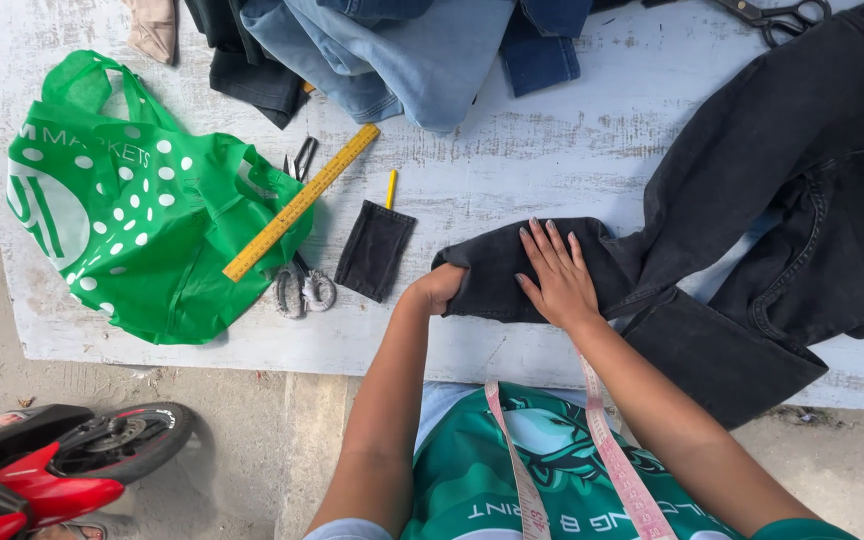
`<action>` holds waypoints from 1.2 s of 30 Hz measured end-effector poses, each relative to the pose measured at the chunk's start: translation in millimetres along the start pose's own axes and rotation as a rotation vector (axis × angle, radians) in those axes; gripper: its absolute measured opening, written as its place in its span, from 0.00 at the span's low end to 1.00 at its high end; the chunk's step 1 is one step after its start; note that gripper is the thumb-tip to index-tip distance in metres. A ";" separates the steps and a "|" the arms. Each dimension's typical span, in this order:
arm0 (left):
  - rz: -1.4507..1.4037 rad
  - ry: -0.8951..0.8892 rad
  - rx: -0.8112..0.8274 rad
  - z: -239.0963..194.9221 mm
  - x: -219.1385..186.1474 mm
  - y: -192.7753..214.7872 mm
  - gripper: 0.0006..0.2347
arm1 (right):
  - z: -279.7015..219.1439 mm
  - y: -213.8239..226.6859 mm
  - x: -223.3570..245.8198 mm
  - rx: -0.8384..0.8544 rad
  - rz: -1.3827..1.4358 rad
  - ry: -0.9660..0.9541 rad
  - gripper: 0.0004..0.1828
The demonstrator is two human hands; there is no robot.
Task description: The person measures and marks a pair of black trousers using a measuring tape, ruler, and chalk, then cuts the fabric with scissors. They repeat this process for a pair of black jeans, measuring, marking, and cutting the legs to shorten them.
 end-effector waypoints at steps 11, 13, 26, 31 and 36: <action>0.509 0.061 -0.027 -33.8 -54.8 -44.3 0.20 | 2.8 -5.5 -4.0 0.027 0.012 0.012 0.39; 0.590 0.077 -0.027 -20.1 -46.7 -33.9 0.20 | 4.7 -6.7 -5.1 0.022 0.012 0.004 0.38; 0.064 -0.561 -0.411 -18.3 -18.6 102.6 0.07 | 7.9 -12.7 -6.7 0.038 -0.071 -0.046 0.37; -0.073 -0.678 -0.669 -71.7 -21.3 141.1 0.09 | 8.7 -16.6 -9.8 0.049 -0.114 -0.068 0.37; 0.640 -0.436 -0.775 -91.4 -9.5 130.6 0.08 | 8.5 -18.1 -10.8 0.019 -0.140 -0.089 0.36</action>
Point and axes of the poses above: each hand's wrist, its own z-axis towards the middle knuckle, its own y-axis out of the back of the hand, x = y × z, the point moved 8 cm from there along z, towards the middle knuckle
